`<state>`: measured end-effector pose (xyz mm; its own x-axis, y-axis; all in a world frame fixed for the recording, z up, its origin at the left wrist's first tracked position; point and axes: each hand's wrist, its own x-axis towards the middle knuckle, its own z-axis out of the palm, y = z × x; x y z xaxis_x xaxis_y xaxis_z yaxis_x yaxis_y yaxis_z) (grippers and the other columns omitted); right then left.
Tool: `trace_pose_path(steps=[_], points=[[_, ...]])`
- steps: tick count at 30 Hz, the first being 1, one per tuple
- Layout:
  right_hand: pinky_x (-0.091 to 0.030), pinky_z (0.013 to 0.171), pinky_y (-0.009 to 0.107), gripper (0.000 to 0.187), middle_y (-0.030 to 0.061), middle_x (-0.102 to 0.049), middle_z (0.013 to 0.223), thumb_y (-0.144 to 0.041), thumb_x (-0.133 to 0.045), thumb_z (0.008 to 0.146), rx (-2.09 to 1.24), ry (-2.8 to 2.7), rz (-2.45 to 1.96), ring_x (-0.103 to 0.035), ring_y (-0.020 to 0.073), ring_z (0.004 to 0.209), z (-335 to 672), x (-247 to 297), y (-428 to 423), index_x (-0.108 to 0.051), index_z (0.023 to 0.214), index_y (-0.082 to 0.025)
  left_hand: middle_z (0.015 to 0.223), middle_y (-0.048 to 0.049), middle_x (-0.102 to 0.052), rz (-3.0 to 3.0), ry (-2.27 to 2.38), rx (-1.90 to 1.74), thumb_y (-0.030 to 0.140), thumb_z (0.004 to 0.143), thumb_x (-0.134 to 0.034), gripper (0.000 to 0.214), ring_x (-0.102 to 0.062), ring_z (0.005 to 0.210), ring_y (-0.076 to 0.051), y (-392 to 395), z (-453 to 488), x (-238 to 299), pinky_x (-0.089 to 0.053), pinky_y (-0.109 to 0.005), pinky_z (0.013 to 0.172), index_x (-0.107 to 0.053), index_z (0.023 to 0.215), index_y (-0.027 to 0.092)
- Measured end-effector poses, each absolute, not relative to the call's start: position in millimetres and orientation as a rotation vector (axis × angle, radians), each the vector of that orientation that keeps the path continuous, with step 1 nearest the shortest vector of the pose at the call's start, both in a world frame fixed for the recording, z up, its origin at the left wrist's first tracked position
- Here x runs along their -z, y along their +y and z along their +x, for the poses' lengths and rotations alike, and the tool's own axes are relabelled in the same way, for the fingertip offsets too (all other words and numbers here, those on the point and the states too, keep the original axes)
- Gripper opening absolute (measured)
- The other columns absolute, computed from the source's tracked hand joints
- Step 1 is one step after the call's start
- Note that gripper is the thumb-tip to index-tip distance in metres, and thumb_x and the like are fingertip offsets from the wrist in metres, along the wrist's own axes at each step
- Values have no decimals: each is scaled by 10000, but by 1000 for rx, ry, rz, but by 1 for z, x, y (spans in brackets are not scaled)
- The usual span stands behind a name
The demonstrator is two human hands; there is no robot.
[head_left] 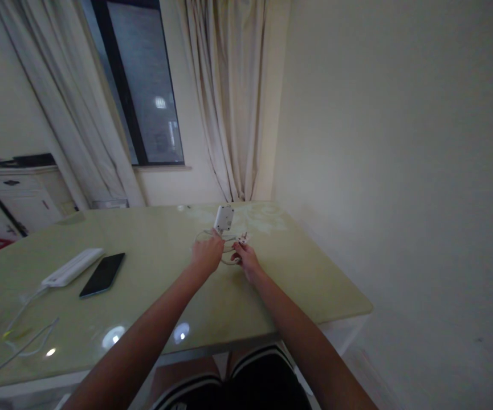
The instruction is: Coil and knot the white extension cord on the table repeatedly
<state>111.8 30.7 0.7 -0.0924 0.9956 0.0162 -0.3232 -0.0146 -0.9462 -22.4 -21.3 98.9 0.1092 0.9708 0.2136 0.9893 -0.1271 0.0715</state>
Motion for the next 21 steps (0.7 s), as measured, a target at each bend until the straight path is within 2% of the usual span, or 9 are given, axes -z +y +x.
trace_pose_path(steps=[5,8,10,13,15,21], points=[[-338,523,212,540,-6,-619,720,-655,-815,624,-1451,-1006,-906,-566,113,620,112,-3,27,-616,830,-197,1049,-194,-719,-2195,-2036,192,432,1051,-270,506,-712,979,-331,-14,-35,-113,-543,-438,819,-687,1246,221],[-336,522,212,514,-9,-609,702,-637,-812,639,-1461,-1002,-900,-558,114,623,110,-3,27,-617,823,-199,998,-197,-729,-2185,-2141,190,523,1042,-234,607,-720,935,-318,-5,-47,-111,-543,-418,811,-732,1126,185],[-330,519,212,495,-15,-599,688,-621,-810,648,-1472,-989,-907,-546,109,606,110,-3,28,-617,819,-200,963,-208,-726,-2254,-2127,176,505,1045,-207,641,-717,920,-305,0,-53,-105,-536,-411,830,-737,1036,145],[-314,511,214,483,-28,-595,691,-599,-819,641,-1472,-952,-889,-514,90,563,111,-3,29,-617,815,-196,967,-193,-722,-2470,-1926,98,370,1042,-296,486,-705,922,-270,4,-59,-97,-515,-395,885,-729,1002,151],[-311,510,216,481,-37,-593,695,-583,-830,627,-1465,-935,-875,-492,78,541,112,-3,30,-613,798,-191,969,-188,-721,-2528,-1874,60,349,1025,-355,427,-700,917,-265,3,-60,-95,-509,-395,892,-735,974,161],[-301,498,211,430,-37,-606,710,-523,-841,648,-1491,-873,-903,-494,81,553,113,-4,31,-613,790,-188,855,-155,-722,-2247,-2093,300,567,986,-377,556,-707,851,-310,-8,-51,-100,-506,-384,758,-744,796,194]])
